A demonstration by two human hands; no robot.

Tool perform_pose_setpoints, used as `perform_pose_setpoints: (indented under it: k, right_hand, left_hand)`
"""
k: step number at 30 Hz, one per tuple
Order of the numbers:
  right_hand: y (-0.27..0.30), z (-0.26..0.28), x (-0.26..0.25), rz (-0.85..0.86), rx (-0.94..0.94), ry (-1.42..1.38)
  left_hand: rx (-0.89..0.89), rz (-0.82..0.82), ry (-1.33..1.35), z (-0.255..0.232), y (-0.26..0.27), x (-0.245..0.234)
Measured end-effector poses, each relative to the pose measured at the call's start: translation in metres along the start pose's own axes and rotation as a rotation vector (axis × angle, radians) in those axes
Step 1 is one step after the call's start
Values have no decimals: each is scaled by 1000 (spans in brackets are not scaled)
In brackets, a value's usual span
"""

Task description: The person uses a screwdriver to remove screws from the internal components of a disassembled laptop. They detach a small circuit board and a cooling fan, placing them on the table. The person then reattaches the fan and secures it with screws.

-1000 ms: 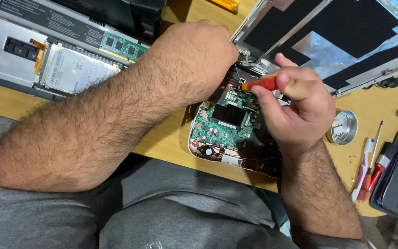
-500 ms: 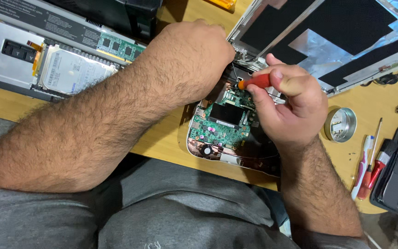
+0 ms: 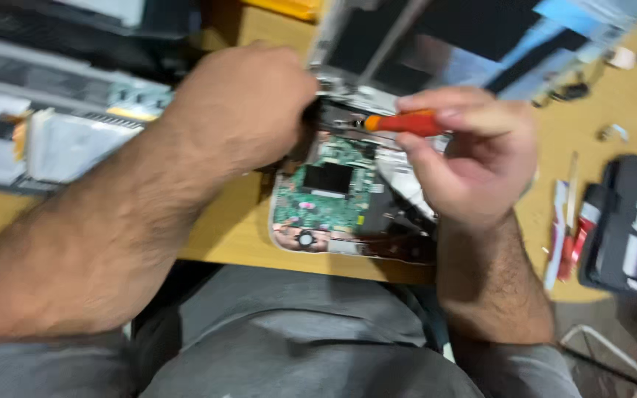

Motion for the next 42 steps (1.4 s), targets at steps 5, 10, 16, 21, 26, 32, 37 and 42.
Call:
perform_pose_setpoints:
  k: [5,10,16,21,26,32,37,42]
  right_hand:
    - [-8,51,-84,-76,-267,212]
    - [44,74,-131,-51,-142,498]
    - [119,70,-138,-210,240,575]
    - [173,81,-161,-199,462,762]
    - [204,78,-161,28,433,893]
    - [245,58,-162,193,473,922]
    - [258,49,-160,234,530,880]
    - [251,58,-161,323,530,1110]
  left_hand:
    - [-15,5,-82,-3,2,-1]
    - [-42,9,-169,-2,2,2]
    - [-36,-23,-234,-6,3,-1]
    - [-79,14,-311,-6,2,2]
    - [-77,-13,-322,-4,0,4]
    - [-80,7,-227,-2,4,-3]
    - [-39,-130,-76,9,22,-25]
    - [92,-263,53,10,41,-43]
Point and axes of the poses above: each hand's wrist, its own y-axis away from the middle knuckle, its own x-axis out of the palm, z = x × y, the point moved 7 cm from there along -y, towards the middle knuckle, and after that the axes turned 11 degrees about -x, right-handed, at the moved point
